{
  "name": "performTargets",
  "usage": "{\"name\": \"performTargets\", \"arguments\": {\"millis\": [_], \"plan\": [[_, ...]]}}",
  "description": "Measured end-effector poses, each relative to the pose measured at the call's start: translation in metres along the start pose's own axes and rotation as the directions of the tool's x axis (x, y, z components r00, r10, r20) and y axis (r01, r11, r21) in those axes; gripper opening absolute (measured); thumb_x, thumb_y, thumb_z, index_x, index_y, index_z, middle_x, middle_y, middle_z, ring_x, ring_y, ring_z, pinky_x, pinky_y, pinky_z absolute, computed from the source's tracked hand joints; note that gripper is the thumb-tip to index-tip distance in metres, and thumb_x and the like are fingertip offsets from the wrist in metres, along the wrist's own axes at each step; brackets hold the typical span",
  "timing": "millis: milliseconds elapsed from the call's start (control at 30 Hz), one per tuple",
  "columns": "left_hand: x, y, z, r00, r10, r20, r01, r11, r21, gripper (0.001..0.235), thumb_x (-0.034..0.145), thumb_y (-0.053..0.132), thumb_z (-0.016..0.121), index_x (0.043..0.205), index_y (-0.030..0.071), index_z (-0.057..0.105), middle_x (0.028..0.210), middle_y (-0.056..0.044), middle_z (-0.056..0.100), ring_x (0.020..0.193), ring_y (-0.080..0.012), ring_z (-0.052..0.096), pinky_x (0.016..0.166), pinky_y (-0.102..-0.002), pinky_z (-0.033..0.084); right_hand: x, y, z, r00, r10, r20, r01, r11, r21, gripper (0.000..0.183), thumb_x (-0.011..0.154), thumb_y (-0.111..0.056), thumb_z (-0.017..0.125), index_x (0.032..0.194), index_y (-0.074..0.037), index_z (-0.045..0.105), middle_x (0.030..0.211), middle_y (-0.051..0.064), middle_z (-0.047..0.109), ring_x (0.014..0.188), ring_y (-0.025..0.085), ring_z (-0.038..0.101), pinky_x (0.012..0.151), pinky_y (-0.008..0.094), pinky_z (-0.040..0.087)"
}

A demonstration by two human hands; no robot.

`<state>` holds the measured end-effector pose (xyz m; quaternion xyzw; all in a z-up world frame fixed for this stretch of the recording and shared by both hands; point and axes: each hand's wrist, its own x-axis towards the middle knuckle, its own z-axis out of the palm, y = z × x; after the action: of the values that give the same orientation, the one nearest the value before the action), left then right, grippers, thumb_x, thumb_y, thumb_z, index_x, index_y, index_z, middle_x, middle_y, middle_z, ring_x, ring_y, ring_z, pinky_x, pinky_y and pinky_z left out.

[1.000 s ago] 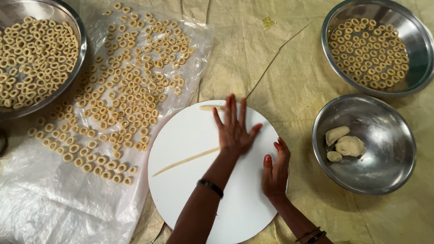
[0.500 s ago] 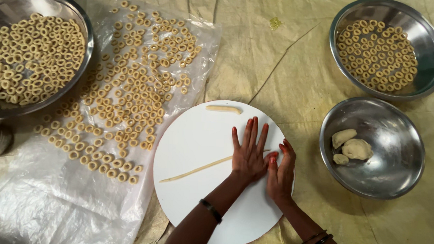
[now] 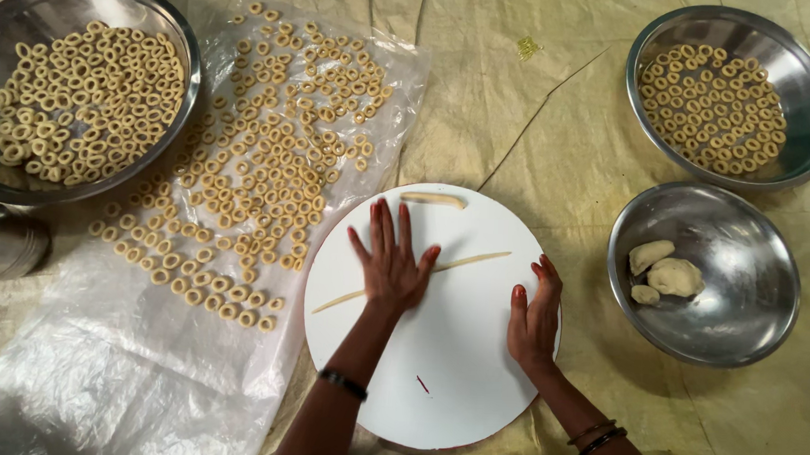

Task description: The person rolls small pieces of dough into thin cylindrical strands on a white circular board. The person repeatedly rolls the dough back and forth with both hands to elongate it, then places the finished strands on the board.

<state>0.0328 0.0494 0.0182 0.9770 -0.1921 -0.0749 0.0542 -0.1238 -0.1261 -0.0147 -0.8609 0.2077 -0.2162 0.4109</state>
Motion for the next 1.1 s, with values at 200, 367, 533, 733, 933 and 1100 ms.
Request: {"name": "performTargets", "arguments": {"millis": [200,367,533,733,933,1100], "plan": [[-0.05,0.003,0.019,0.976,0.173,-0.134,-0.174,0.985,0.009,0.09,0.097,0.069,0.027,0.162,0.007,0.012,0.168,-0.022,0.001,0.155,-0.0338,-0.004,0.115,-0.07,-0.002,0.001,-0.001,0.0,1.0,0.019,0.001,-0.019,0.998,-0.058,0.073,0.107,-0.048,0.037,0.157,0.003,0.027,0.156,0.022,0.038,0.142,0.035,0.043,0.115,0.048,0.035],[-0.004,-0.009,0.018,0.988,0.102,-0.119,-0.099,0.995,0.035,0.092,0.097,0.073,0.024,0.163,0.009,0.011,0.169,-0.02,0.0,0.157,-0.0319,-0.005,0.117,-0.07,-0.003,0.001,-0.002,0.001,0.999,-0.033,0.013,0.034,0.996,-0.084,0.067,0.109,-0.044,0.036,0.154,0.004,0.028,0.159,0.023,0.035,0.141,0.035,0.044,0.116,0.049,0.033],[0.04,-0.021,0.008,0.988,0.036,-0.151,-0.033,0.999,0.027,0.093,0.098,0.073,0.023,0.163,0.008,0.011,0.17,-0.02,0.0,0.157,-0.0327,-0.006,0.118,-0.069,-0.004,0.0,-0.001,0.0,0.998,-0.068,0.008,0.068,0.995,-0.068,0.064,0.11,-0.039,0.037,0.154,0.006,0.028,0.159,0.023,0.034,0.141,0.035,0.043,0.118,0.049,0.032],[-0.013,-0.007,0.009,0.989,0.14,-0.037,-0.138,0.989,0.058,0.095,0.095,0.072,0.029,0.162,0.007,0.009,0.169,-0.022,-0.001,0.156,-0.0342,-0.005,0.117,-0.07,-0.002,0.0,0.0,0.001,0.999,-0.04,0.013,0.041,0.995,-0.092,0.063,0.109,-0.039,0.038,0.154,0.004,0.029,0.161,0.021,0.035,0.142,0.034,0.044,0.118,0.049,0.032],[-0.075,-0.002,0.006,0.951,0.297,-0.091,-0.302,0.952,-0.043,0.097,0.094,0.072,0.036,0.161,0.008,0.009,0.167,-0.023,0.003,0.155,-0.0362,0.0,0.114,-0.071,-0.001,0.001,-0.002,0.0,1.0,-0.002,0.029,0.005,0.997,-0.08,0.067,0.107,-0.041,0.038,0.157,0.003,0.026,0.159,0.02,0.036,0.142,0.033,0.044,0.118,0.049,0.03],[-0.017,-0.006,0.005,0.993,0.115,0.007,-0.116,0.993,0.013,0.096,0.095,0.072,0.033,0.163,0.009,0.009,0.169,-0.021,-0.001,0.156,-0.0354,-0.004,0.117,-0.071,-0.003,0.001,-0.001,-0.001,0.999,-0.03,0.03,0.033,0.994,-0.101,0.063,0.108,-0.04,0.038,0.154,0.003,0.029,0.161,0.021,0.034,0.143,0.033,0.043,0.119,0.05,0.03]]}}
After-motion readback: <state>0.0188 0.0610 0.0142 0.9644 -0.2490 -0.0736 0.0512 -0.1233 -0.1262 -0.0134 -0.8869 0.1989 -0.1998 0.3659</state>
